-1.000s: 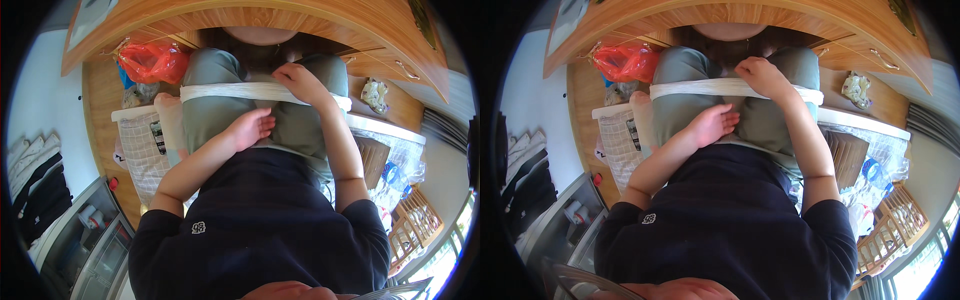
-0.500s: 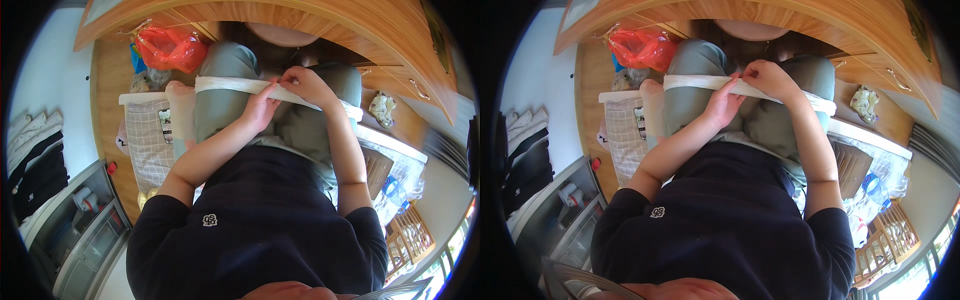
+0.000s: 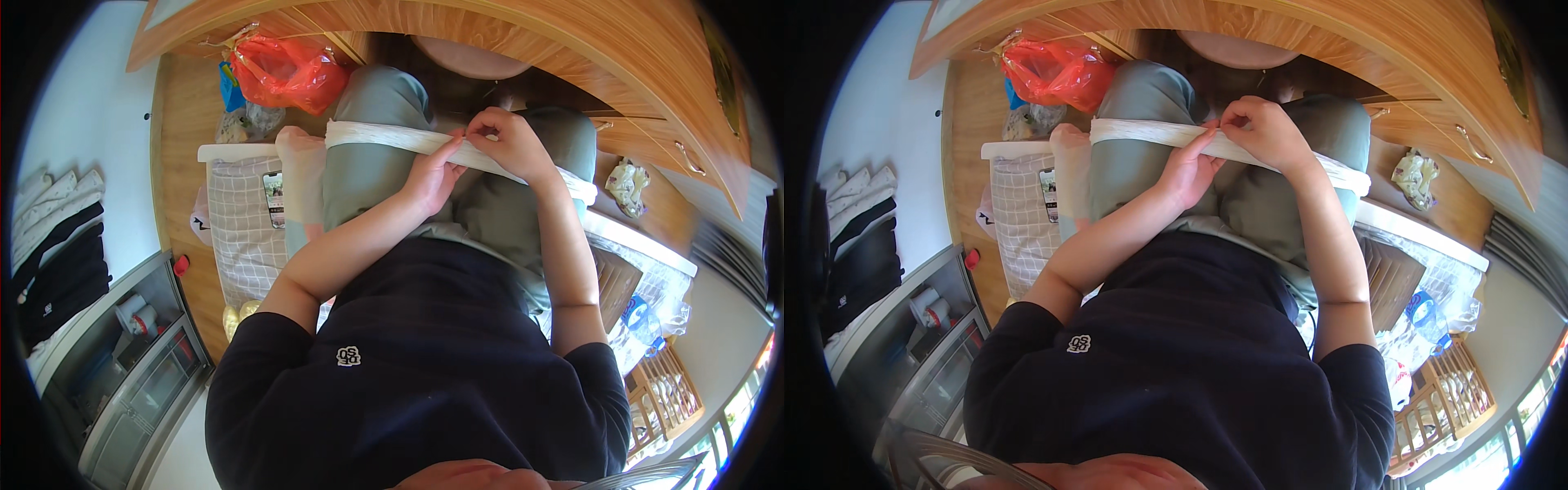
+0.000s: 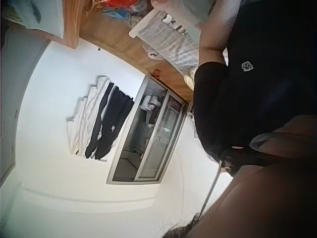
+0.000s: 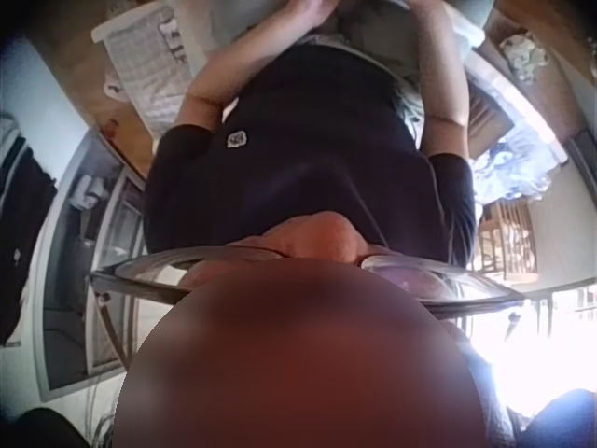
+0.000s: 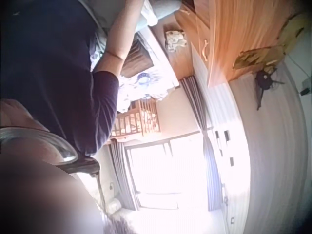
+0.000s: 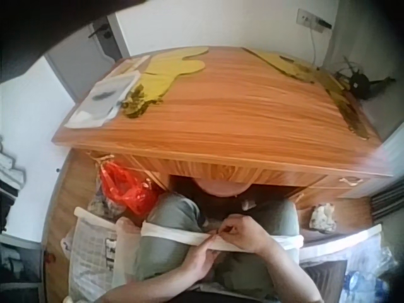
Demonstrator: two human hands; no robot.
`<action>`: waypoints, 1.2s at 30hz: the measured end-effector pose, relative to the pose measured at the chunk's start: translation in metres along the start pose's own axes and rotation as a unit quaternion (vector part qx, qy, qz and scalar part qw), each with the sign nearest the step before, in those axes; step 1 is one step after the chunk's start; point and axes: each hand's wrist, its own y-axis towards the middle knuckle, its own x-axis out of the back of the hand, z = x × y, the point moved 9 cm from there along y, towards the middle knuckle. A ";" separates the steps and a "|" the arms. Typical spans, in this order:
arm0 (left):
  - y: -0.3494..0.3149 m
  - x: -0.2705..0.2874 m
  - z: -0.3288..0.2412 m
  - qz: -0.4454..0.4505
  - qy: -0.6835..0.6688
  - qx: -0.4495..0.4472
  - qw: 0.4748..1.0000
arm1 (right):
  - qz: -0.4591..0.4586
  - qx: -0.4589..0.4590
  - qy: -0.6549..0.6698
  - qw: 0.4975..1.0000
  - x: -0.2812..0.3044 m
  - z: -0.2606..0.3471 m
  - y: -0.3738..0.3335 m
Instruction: The person is assembling products by tying strings and attaching small white plastic components together.
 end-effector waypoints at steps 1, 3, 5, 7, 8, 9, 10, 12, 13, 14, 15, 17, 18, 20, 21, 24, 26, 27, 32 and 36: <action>0.000 -0.002 -0.001 0.005 0.008 -0.005 1.000 | -0.002 0.000 -0.004 1.000 0.001 -0.001 0.000; 0.000 -0.003 0.001 0.002 0.008 -0.003 1.000 | -0.005 -0.002 -0.008 1.000 0.002 0.000 -0.001; 0.000 -0.002 0.001 -0.001 0.008 -0.001 1.000 | -0.011 0.004 -0.005 1.000 0.003 0.003 -0.002; -0.001 -0.002 0.001 0.001 0.008 -0.001 1.000 | -0.015 -0.009 -0.002 1.000 0.002 0.002 -0.002; 0.000 -0.001 0.002 0.000 0.008 -0.001 1.000 | -0.018 -0.021 0.001 1.000 0.003 0.000 -0.002; 0.001 0.003 0.002 -0.002 0.000 0.000 1.000 | -0.015 -0.019 0.003 1.000 0.001 0.002 -0.001; 0.002 0.007 0.002 -0.006 -0.007 0.000 1.000 | -0.017 -0.020 0.006 1.000 0.001 0.003 -0.001; 0.004 0.013 0.006 -0.013 -0.011 0.001 1.000 | -0.010 -0.017 0.014 1.000 0.000 0.006 0.000; 0.005 0.015 0.007 -0.016 -0.014 0.005 1.000 | -0.016 -0.014 0.000 1.000 0.003 0.009 -0.001; 0.006 0.017 0.007 -0.024 -0.014 -0.002 1.000 | -0.021 -0.010 -0.013 1.000 0.007 0.011 -0.002; 0.007 0.016 0.010 -0.013 -0.015 0.004 1.000 | -0.009 -0.016 -0.013 1.000 0.009 0.010 -0.004; 0.007 0.016 0.015 -0.007 -0.018 0.014 1.000 | 0.040 -0.064 -0.049 0.996 0.015 -0.001 -0.011; 0.007 0.019 0.012 -0.017 -0.015 0.006 1.000 | 0.077 -0.116 -0.084 0.987 0.020 -0.009 -0.017; 0.007 0.012 0.015 0.014 -0.029 0.027 0.999 | 0.119 -0.122 -0.171 0.970 0.038 -0.018 -0.031; 0.008 0.016 0.017 0.004 -0.027 0.043 0.999 | 0.139 -0.122 -0.164 0.969 0.043 -0.011 -0.036; 0.005 0.013 0.019 -0.009 -0.015 0.059 0.998 | 0.147 -0.137 -0.036 0.979 0.058 0.033 -0.048; 0.005 0.016 0.017 -0.005 -0.012 0.053 0.999 | 0.103 -0.059 0.073 0.990 0.067 0.078 -0.048; 0.002 0.012 0.015 0.005 0.003 0.056 0.998 | 0.107 -0.056 0.075 0.990 0.068 0.089 -0.050; -0.008 0.018 0.013 -0.041 0.058 0.074 0.995 | -0.144 0.115 -0.040 0.982 0.129 0.161 -0.056; -0.062 -0.014 -0.023 -0.003 0.290 0.129 0.948 | 0.078 0.358 0.264 0.892 0.113 0.255 -0.053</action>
